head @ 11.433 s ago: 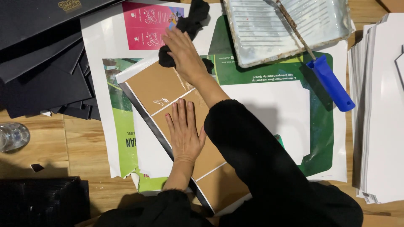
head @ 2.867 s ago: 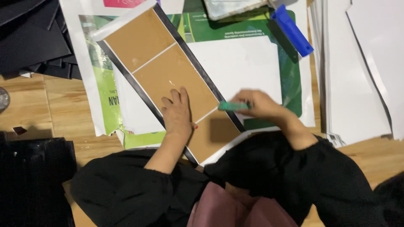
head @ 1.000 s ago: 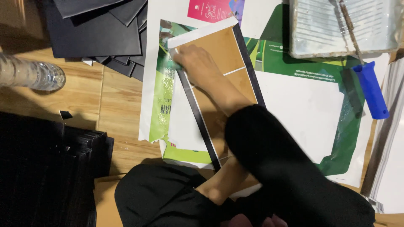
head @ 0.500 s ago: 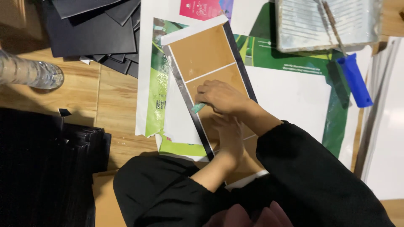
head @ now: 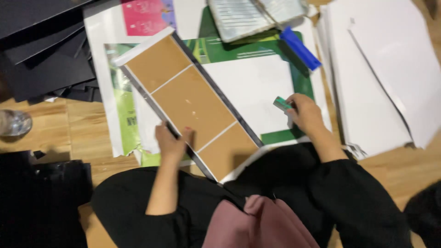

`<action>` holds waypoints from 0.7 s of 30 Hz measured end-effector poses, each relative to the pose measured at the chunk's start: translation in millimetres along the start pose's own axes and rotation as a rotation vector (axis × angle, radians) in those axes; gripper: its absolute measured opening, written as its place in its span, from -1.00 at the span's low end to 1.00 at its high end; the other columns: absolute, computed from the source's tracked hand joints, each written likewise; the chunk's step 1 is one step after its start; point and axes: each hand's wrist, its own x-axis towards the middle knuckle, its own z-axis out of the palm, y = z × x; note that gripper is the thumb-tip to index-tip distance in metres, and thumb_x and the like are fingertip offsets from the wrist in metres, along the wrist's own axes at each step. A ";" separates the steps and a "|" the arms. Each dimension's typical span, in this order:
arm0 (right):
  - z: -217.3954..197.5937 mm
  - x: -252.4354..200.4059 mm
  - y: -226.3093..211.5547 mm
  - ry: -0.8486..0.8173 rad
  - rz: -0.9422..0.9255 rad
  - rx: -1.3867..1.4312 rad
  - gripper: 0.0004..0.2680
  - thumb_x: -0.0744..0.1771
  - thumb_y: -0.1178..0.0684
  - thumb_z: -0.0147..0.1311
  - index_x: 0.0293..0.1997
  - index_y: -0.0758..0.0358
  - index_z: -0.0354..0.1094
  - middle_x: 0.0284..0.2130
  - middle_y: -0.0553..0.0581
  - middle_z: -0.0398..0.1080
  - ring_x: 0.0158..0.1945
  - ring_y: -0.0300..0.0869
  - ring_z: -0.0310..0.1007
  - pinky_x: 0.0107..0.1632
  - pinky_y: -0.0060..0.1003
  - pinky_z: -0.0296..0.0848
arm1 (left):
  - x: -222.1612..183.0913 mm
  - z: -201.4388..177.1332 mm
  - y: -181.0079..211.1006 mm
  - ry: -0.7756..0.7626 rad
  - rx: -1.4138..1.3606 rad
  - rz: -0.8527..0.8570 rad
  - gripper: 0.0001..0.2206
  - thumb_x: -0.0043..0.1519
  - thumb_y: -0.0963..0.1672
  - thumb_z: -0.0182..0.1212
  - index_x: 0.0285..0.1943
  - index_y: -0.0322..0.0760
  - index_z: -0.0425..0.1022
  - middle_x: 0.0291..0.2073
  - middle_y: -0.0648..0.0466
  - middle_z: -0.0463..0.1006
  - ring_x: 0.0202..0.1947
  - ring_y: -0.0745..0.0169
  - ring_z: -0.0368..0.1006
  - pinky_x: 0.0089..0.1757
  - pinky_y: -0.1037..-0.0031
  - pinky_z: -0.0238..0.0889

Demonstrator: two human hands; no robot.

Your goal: Assemble folders by aligning cardboard panels on adhesive sheets and smoothing them with a tool

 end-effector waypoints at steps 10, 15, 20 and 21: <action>-21.1 -83.1 -107.7 -0.288 0.343 0.199 -0.73 0.20 -0.18 0.02 -0.29 0.22 0.36 -0.32 0.22 0.33 -0.13 0.09 0.35 -0.13 -0.03 0.36 | -1.1 -3.1 -6.2 0.079 -0.672 -0.636 -0.28 0.05 -0.05 0.26 0.30 -0.36 -0.09 0.18 -0.30 0.04 0.11 -0.38 0.11 -0.13 -0.37 -0.03; 33.9 -82.3 -79.9 -0.369 0.442 0.604 -0.60 -0.01 -0.16 0.30 -0.27 0.14 0.30 -0.37 0.08 0.37 -0.15 -0.06 0.40 -0.17 -0.21 0.38 | 2.8 -9.5 3.5 0.045 -0.824 -0.692 -0.38 0.11 -0.07 0.13 0.29 -0.31 -0.10 0.15 -0.12 0.08 0.15 -0.15 0.06 -0.01 -0.19 -0.04; 64.5 -86.5 -78.4 -0.015 0.595 1.082 -0.67 -0.03 0.19 0.19 -0.27 0.14 0.34 -0.61 -0.02 0.31 -0.52 -0.29 0.35 -0.48 -0.41 0.37 | -1.2 0.5 8.7 0.076 -0.746 -0.731 -0.40 0.09 -0.08 0.18 0.27 -0.31 -0.02 0.12 -0.14 0.02 -0.05 -0.01 0.15 -0.19 -0.06 0.18; 54.5 -90.1 -87.2 -0.020 0.597 1.084 -0.67 -0.03 0.19 0.19 -0.27 0.14 0.34 -0.61 -0.02 0.31 -0.52 -0.29 0.35 -0.48 -0.41 0.37 | -1.8 2.9 2.1 0.079 -0.743 -0.735 -0.40 0.09 -0.08 0.18 0.27 -0.31 -0.02 0.12 -0.14 0.02 -0.05 -0.01 0.15 -0.19 -0.06 0.18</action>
